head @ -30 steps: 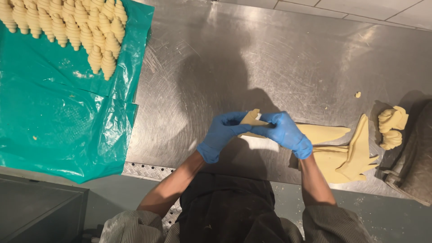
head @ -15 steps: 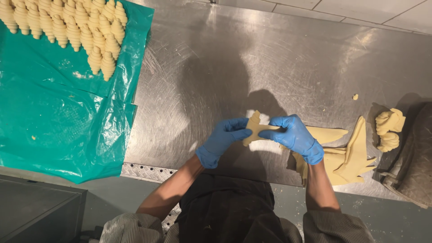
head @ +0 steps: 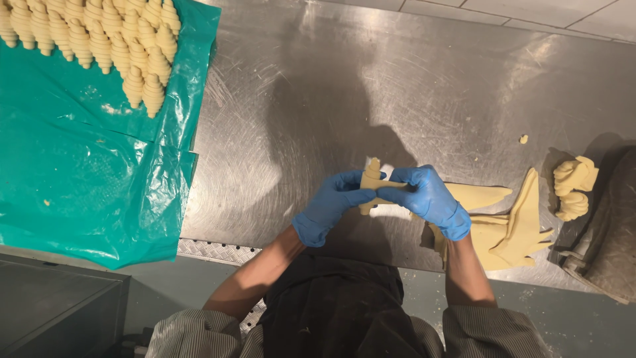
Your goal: Rolling triangular pieces of dough into croissant shapes and placing them on a tray.
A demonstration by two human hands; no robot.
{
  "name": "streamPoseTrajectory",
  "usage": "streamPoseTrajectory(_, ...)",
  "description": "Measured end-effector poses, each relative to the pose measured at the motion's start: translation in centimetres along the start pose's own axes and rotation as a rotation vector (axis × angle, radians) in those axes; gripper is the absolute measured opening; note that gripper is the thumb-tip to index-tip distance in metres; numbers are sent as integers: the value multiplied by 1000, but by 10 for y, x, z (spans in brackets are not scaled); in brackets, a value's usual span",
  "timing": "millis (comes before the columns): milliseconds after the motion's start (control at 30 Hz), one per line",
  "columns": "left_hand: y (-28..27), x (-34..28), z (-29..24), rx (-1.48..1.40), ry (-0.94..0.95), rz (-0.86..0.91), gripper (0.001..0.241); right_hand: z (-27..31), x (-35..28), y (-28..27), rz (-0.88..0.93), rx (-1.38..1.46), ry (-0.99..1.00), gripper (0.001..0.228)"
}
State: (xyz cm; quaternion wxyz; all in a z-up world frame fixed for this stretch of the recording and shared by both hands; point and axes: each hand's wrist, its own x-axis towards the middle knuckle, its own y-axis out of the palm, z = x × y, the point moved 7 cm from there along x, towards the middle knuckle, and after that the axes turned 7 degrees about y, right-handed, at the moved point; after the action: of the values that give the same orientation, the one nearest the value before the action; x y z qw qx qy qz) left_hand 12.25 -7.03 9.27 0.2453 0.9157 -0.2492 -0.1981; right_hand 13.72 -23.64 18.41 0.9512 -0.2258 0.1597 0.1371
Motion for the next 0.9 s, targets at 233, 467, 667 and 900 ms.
streamPoseTrajectory(233,3,-5,-2,-118,-164,-77,49,-20,0,-3,30,53,125,12)
streamPoseTrajectory(467,8,-3,3,-226,-144,-59,50,-29,-2,-8,-26,23,69,12)
streamPoseTrajectory(667,11,0,12,-279,-107,-42,49,-15,-4,-8,-66,-28,52,14)
streamPoseTrajectory(900,23,-4,1,-317,-104,12,51,-16,-8,-7,-48,88,53,11)
